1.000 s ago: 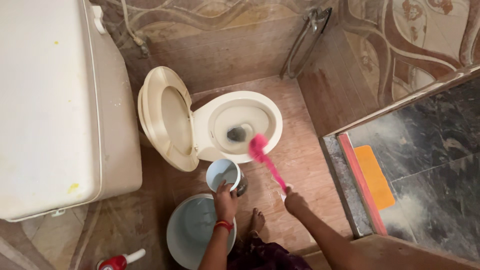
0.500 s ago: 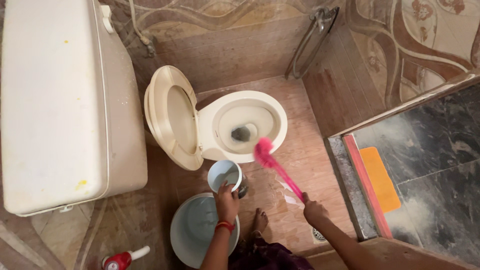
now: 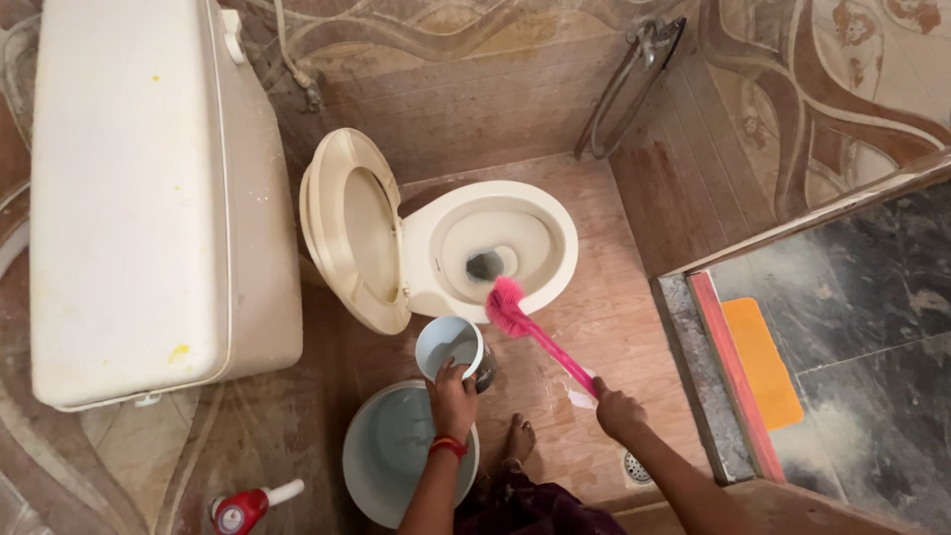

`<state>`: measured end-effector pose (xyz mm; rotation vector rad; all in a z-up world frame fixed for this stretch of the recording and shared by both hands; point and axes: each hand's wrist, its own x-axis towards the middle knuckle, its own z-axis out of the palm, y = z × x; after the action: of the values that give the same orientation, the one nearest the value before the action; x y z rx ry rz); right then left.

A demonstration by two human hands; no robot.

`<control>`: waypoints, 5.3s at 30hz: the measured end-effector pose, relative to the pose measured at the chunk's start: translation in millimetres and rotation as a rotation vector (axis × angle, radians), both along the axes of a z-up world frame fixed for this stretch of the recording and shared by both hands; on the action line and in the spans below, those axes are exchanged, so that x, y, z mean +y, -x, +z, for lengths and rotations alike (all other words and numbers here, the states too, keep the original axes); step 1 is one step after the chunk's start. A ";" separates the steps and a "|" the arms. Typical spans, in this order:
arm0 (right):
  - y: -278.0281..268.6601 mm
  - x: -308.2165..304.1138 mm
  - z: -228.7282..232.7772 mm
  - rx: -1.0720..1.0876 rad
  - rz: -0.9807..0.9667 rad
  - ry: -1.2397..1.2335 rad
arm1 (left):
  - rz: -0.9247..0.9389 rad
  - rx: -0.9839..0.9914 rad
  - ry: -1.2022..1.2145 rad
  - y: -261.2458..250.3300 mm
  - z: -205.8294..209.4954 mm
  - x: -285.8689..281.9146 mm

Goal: The person scrubs the inside of a toilet bowl using a pink brush, pours water from a plastic mug, and applies cleaning liquid from a bottle.

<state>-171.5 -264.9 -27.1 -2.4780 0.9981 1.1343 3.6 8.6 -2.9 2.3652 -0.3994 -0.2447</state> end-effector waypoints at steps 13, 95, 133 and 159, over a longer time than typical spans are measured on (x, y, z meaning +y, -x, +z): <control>-57.4 -4.9 -1.1 -0.420 -0.900 -0.740 | 0.000 0.029 -0.007 5.0 -1.7 5.8; -207.5 -71.2 -25.8 -0.733 -1.406 -0.969 | 0.036 0.162 0.066 6.1 -9.2 -17.9; -269.7 -29.6 -38.4 -0.524 -0.981 -0.902 | 0.123 0.060 -0.006 -26.4 30.3 -9.0; -265.0 -71.3 -39.2 -0.542 -1.051 -0.969 | 0.134 0.079 0.077 -13.5 48.4 -10.6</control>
<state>93.4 -336.2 -66.3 -1.0859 0.9930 0.3643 17.1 -2.0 45.5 2.2876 -0.2087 -0.2544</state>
